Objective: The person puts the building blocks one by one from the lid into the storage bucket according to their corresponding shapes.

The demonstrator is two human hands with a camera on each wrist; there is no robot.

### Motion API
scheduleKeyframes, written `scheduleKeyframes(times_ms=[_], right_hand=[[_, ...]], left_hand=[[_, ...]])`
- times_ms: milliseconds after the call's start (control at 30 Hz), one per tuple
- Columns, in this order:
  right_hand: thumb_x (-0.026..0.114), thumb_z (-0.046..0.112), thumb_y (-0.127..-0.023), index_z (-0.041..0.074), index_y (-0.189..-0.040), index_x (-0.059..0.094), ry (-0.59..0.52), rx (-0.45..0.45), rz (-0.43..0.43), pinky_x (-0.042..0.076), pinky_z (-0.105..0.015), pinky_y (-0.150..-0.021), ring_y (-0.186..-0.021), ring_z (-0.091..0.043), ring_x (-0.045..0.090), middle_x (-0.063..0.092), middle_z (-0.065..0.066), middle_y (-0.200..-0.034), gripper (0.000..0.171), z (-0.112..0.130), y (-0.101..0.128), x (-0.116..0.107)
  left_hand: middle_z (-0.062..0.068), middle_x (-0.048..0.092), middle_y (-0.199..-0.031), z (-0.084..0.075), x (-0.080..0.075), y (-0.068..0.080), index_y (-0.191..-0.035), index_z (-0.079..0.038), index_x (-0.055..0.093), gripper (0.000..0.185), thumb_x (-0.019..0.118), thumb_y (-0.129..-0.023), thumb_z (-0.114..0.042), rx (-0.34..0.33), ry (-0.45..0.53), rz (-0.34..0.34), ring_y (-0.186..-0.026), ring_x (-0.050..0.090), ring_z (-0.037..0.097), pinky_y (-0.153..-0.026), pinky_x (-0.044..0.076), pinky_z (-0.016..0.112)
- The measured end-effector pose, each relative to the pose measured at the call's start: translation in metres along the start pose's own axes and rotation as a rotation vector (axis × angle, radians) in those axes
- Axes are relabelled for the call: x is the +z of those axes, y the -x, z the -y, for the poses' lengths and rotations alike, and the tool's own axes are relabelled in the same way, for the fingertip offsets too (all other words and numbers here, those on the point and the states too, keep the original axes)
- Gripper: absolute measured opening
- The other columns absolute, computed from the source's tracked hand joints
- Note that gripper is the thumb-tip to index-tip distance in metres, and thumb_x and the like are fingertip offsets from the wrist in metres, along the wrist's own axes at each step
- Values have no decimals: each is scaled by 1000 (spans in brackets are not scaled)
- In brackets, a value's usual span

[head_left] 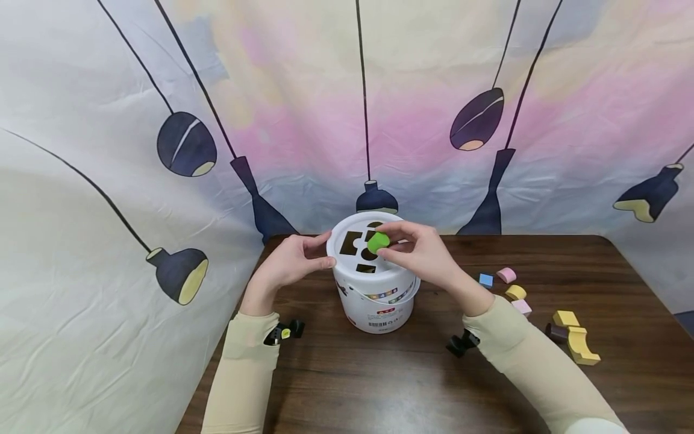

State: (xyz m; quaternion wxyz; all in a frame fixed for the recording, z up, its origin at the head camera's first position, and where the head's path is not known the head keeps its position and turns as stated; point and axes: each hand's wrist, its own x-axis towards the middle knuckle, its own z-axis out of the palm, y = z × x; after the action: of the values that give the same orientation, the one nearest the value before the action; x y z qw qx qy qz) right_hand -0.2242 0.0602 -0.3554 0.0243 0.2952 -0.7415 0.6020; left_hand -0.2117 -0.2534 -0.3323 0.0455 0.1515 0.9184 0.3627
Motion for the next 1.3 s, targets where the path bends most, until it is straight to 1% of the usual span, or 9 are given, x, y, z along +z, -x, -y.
scheduleKeyframes(times_ms=[233,467,667,733,867,967,1133,1233,1300], right_hand=[[87,12,-92,9,-128,77,139,-14,14,61,-32,-85,-99,-19,74,77,-3,-109,38,3,-12,6],[88,13,-91,9,-126,77,245,-22,38,61,-35,-82,-92,-16,75,78,-2,-107,37,4,-17,10],[89,16,-90,11,-126,78,310,-19,39,62,-35,-80,-90,-14,75,77,0,-106,38,2,-15,15],[90,16,-90,11,-126,78,328,-27,35,62,-34,-80,-90,-13,75,77,0,-106,38,1,-15,16],[90,16,-89,11,-124,79,338,-35,32,62,-34,-80,-89,-13,75,78,1,-104,37,0,-14,17],[90,16,-90,11,-123,79,331,-29,37,61,-34,-81,-90,-13,75,78,1,-103,36,-1,-15,17],[89,17,-90,11,-124,79,320,-20,55,61,-34,-82,-91,-14,75,78,0,-104,36,1,-14,16],[89,17,-90,10,-124,79,318,-23,59,61,-33,-82,-92,-14,75,78,0,-105,36,0,-14,15],[89,17,-90,9,-123,79,321,-26,57,61,-33,-82,-93,-15,75,78,-1,-106,35,0,-13,15]], left_hand=[[8,57,-156,1,1,0,-158,-19,54,72,83,-96,-39,1,-7,2,-101,59,24,-87,45,41],[6,53,-158,2,1,-1,-158,-18,53,71,83,-96,-38,4,-3,5,-134,55,21,-99,48,43],[6,53,-158,1,1,-1,-158,-18,54,71,83,-96,-39,2,-1,-1,-134,56,21,-97,47,43],[6,54,-157,1,1,0,-158,-19,54,72,83,-96,-40,2,-1,-2,-127,57,18,-94,47,41],[13,68,-142,2,1,0,-158,-19,53,73,83,-96,-41,0,0,2,-80,54,19,-82,45,39],[14,67,-143,2,1,1,-158,-18,53,73,83,-96,-40,0,-4,0,-77,51,21,-81,45,39],[6,54,-157,2,2,1,-158,-18,53,71,83,-97,-38,9,-16,-9,-126,59,22,-95,47,42],[5,54,-157,2,3,1,-157,-18,53,70,83,-97,-37,13,-9,-9,-136,54,20,-98,47,42],[5,54,-157,2,3,1,-158,-18,53,71,83,-97,-38,13,-3,-6,-125,59,21,-93,46,41]])
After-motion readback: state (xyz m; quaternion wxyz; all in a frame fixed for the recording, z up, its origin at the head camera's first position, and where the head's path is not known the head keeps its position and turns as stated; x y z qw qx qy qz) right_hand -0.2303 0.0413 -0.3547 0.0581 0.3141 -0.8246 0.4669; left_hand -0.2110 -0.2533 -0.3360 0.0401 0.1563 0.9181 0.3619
